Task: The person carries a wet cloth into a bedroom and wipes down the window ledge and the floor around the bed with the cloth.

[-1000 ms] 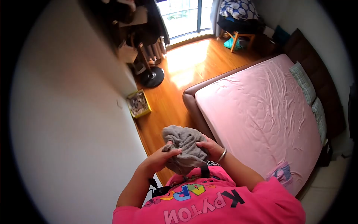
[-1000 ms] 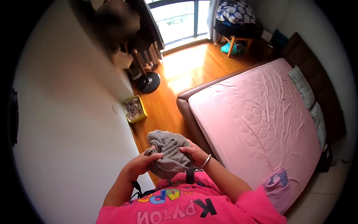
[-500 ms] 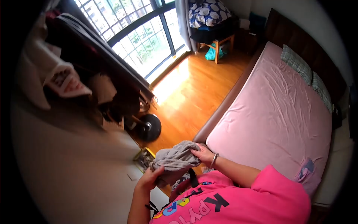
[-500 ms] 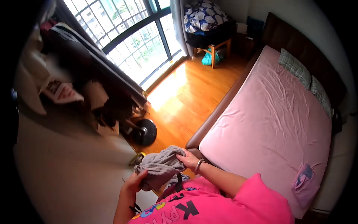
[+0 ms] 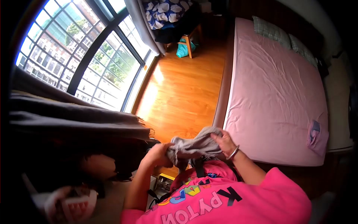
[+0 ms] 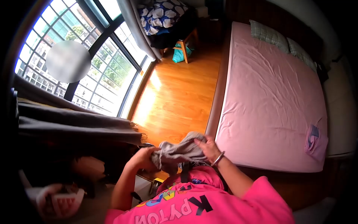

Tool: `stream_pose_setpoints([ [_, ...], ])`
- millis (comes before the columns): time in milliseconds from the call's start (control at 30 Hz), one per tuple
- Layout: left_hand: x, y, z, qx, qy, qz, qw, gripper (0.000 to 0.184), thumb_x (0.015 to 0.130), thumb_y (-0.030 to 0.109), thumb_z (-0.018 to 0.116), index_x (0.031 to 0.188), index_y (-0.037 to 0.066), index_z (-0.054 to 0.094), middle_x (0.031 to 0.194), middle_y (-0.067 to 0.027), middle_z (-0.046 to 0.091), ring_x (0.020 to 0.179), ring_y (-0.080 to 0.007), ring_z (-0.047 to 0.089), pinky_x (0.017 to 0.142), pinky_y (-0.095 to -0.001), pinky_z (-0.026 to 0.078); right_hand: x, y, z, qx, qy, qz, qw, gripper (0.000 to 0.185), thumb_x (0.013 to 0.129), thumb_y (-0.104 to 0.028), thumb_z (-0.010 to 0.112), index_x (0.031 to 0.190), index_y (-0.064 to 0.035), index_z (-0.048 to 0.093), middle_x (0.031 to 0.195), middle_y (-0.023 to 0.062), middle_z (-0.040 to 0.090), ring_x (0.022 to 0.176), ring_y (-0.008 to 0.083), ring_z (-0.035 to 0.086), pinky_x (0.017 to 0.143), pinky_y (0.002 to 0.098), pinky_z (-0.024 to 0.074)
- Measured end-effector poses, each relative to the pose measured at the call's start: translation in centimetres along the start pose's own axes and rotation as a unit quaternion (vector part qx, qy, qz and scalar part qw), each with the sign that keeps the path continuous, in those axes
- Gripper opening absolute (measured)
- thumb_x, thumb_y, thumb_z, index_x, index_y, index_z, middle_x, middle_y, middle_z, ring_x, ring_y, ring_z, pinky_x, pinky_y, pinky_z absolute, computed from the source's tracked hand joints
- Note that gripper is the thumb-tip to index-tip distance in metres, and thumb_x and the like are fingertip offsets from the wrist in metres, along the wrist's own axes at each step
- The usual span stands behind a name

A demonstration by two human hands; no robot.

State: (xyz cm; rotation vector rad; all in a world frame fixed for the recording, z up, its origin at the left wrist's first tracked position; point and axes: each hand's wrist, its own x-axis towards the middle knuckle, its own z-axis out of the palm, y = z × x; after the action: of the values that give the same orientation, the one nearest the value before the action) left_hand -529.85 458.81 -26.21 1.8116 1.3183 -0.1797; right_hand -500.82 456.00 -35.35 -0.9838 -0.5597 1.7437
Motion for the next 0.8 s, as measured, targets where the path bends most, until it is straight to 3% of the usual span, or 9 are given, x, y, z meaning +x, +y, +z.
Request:
stream_pose_setpoints([
  [167,10.8,2.0,-7.2,0.094,0.094,0.09,0.987,0.044,0.066,0.011,0.072,0.109,0.011,0.065,0.087,-0.0183,0.066,0.086,-0.0325,0.066,0.077,-0.04,0.051,8.2,-6.0,-2.6,-0.004,0.084,-0.099,0.992,0.023,0.092,-0.012,0.061,0.113,-0.0026,0.061,0.103,0.0051,0.068,0.092,0.0149,0.065,0.084,0.0303,0.0527],
  [267,16.1,3.1,-13.5,-0.075,-0.065,0.214,0.972,0.058,0.067,0.003,0.075,0.123,0.004,0.057,0.106,-0.0142,0.067,0.098,-0.0227,0.064,0.082,-0.0335,0.051,13.6,-14.8,-1.6,0.138,0.018,-0.025,0.99,0.039,0.09,-0.026,0.062,0.121,-0.0024,0.057,0.113,0.0112,0.065,0.103,0.0226,0.063,0.093,0.0364,0.0502],
  [300,17.5,4.1,-16.5,-0.302,-0.233,0.189,0.905,0.059,0.081,0.02,0.073,0.131,0.0,0.05,0.124,-0.0127,0.06,0.118,-0.0261,0.054,0.098,-0.035,0.043,15.6,-17.0,-2.5,0.117,-0.033,-0.062,0.991,0.064,0.092,-0.046,0.053,0.137,-0.0012,0.043,0.131,0.0156,0.055,0.119,0.0276,0.054,0.104,0.0413,0.0413],
  [400,29.7,1.6,-17.9,-0.708,-0.241,0.095,0.657,0.055,0.091,0.034,0.059,0.132,0.0,0.048,0.128,-0.0099,0.057,0.12,-0.0254,0.053,0.1,-0.0359,0.043,23.5,-24.7,-1.0,0.221,-0.254,-0.164,0.927,0.091,0.089,-0.071,0.033,0.151,-0.0068,0.015,0.146,0.0185,0.038,0.132,0.0301,0.042,0.111,0.0452,0.029],
  [500,38.2,10.4,-19.0,-0.746,-0.246,0.053,0.617,0.055,0.093,0.044,0.052,0.131,0.004,0.05,0.126,-0.0092,0.057,0.117,-0.0242,0.054,0.1,-0.0379,0.043,36.0,-21.1,-9.0,-0.224,0.171,-0.149,0.948,0.058,0.096,-0.043,0.052,0.137,-0.004,0.041,0.12,0.0098,0.059,0.113,0.0203,0.055,0.097,0.0339,0.0429],
  [567,42.1,15.9,-20.4,-0.724,-0.252,0.089,0.636,0.057,0.09,0.05,0.052,0.129,0.008,0.051,0.126,-0.0084,0.056,0.112,-0.0245,0.056,0.1,-0.0407,0.042,40.7,-18.0,-13.4,-0.227,0.214,-0.183,0.932,0.063,0.092,-0.046,0.057,0.136,-0.0032,0.043,0.122,0.008,0.056,0.114,0.0194,0.052,0.097,0.0345,0.0415],
  [600,45.9,15.4,-22.0,-0.797,-0.479,0.181,0.32,0.064,0.088,0.065,0.042,0.12,0.012,0.056,0.117,-0.0082,0.06,0.111,-0.0253,0.054,0.098,-0.0516,0.043,41.6,-17.7,-15.1,-0.125,0.179,-0.097,0.971,0.078,0.089,-0.059,0.051,0.141,-0.0042,0.036,0.134,0.0116,0.046,0.12,0.0223,0.048,0.099,0.0371,0.0397],
  [767,54.3,12.9,-29.3,-0.692,-0.372,0.033,0.618,0.08,0.069,0.043,0.08,0.134,0.009,0.048,0.126,-0.0101,0.058,0.115,-0.0259,0.053,0.102,-0.0439,0.041,46.2,-24.9,-14.3,-0.037,0.134,0.038,0.99,0.103,0.081,-0.081,0.035,0.149,-0.0046,0.021,0.15,0.0174,0.029,0.13,0.0287,0.04,0.104,0.0414,0.0356],
  [800,59.8,8.1,-28.6,-0.371,-0.275,0.248,0.852,0.075,0.071,0.035,0.08,0.133,0.008,0.048,0.125,-0.0103,0.058,0.115,-0.024,0.053,0.102,-0.0406,0.041,48.6,-25.3,-15.0,-0.104,0.125,0.017,0.987,0.101,0.083,-0.079,0.033,0.148,-0.0036,0.021,0.151,0.0168,0.028,0.132,0.0273,0.038,0.105,0.0403,0.0336],
])
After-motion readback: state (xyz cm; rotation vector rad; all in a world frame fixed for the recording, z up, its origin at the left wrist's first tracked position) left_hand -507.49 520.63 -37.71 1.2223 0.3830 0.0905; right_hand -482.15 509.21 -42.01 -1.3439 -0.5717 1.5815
